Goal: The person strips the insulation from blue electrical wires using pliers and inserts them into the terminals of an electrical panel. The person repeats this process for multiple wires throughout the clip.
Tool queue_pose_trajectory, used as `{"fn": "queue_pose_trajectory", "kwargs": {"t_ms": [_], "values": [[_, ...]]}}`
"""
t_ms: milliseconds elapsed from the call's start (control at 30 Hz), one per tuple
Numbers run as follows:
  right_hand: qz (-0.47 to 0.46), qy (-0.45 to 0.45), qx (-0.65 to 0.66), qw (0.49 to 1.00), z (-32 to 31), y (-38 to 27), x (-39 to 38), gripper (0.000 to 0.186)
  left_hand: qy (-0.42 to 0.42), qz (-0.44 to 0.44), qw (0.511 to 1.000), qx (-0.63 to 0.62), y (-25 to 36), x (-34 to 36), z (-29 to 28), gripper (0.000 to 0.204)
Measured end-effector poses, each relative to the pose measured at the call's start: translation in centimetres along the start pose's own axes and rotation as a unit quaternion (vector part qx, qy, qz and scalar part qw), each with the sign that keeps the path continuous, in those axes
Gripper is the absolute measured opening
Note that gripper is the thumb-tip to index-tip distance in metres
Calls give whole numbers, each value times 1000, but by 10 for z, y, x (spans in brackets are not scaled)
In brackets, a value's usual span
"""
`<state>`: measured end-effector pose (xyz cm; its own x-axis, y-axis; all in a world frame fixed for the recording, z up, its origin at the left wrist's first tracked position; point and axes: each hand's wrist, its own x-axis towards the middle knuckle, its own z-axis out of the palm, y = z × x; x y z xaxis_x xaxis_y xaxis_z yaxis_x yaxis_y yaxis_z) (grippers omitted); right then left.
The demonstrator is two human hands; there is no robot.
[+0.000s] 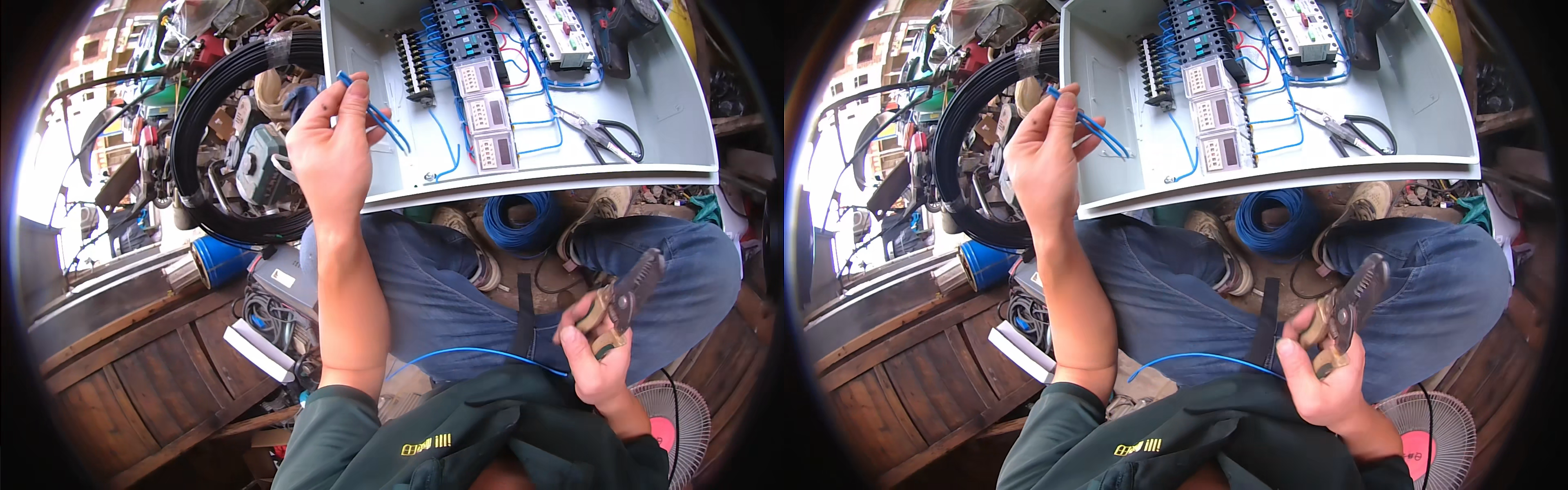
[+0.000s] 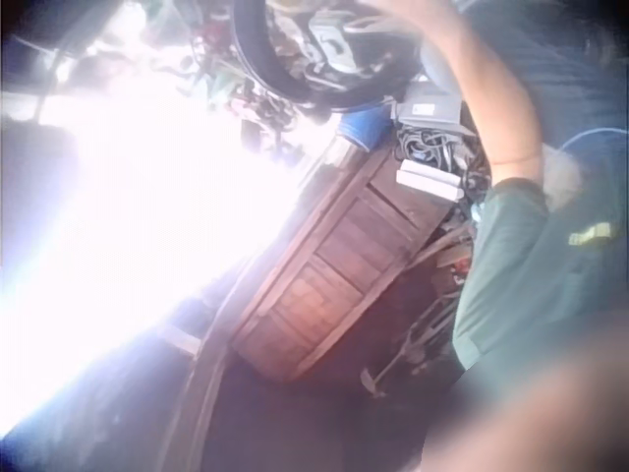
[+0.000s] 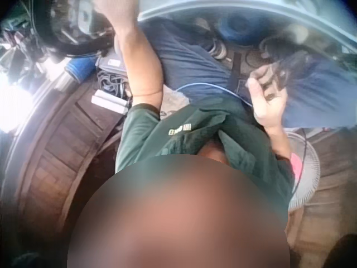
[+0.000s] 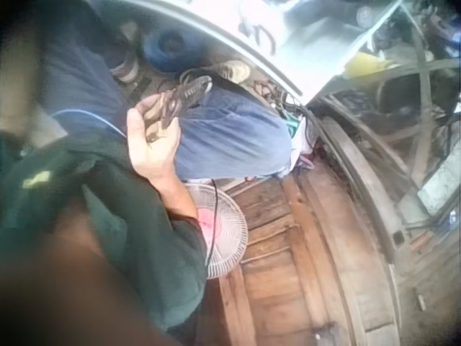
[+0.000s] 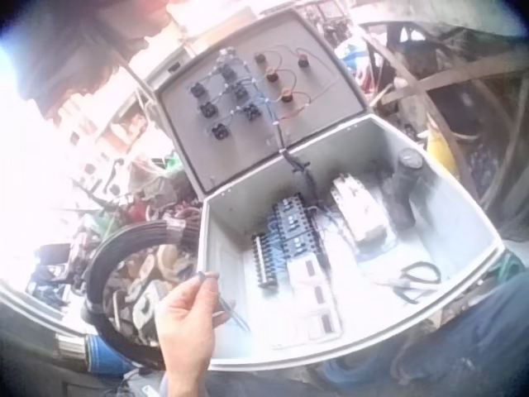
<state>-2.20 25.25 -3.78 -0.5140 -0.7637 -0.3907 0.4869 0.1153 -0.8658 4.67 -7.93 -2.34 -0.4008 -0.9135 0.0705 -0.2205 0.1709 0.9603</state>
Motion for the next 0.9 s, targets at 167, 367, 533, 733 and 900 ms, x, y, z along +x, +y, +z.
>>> {"fn": "queue_pose_trajectory", "kwargs": {"t_ms": [167,367,533,733,900], "values": [[241,-147,-162,946,-28,14,-32,22,3,59,976,211,-14,9,9,26],[243,-128,37,961,-9,78,-13,44,-1,84,961,265,-18,9,9,23],[182,-107,167,963,10,95,-7,37,11,84,970,228,-5,5,13,22],[-67,-53,-264,961,14,91,3,45,-182,23,982,-42,30,-34,3,19],[74,-37,-46,995,23,104,10,44,-305,-97,945,-68,38,-46,-7,16]]}}
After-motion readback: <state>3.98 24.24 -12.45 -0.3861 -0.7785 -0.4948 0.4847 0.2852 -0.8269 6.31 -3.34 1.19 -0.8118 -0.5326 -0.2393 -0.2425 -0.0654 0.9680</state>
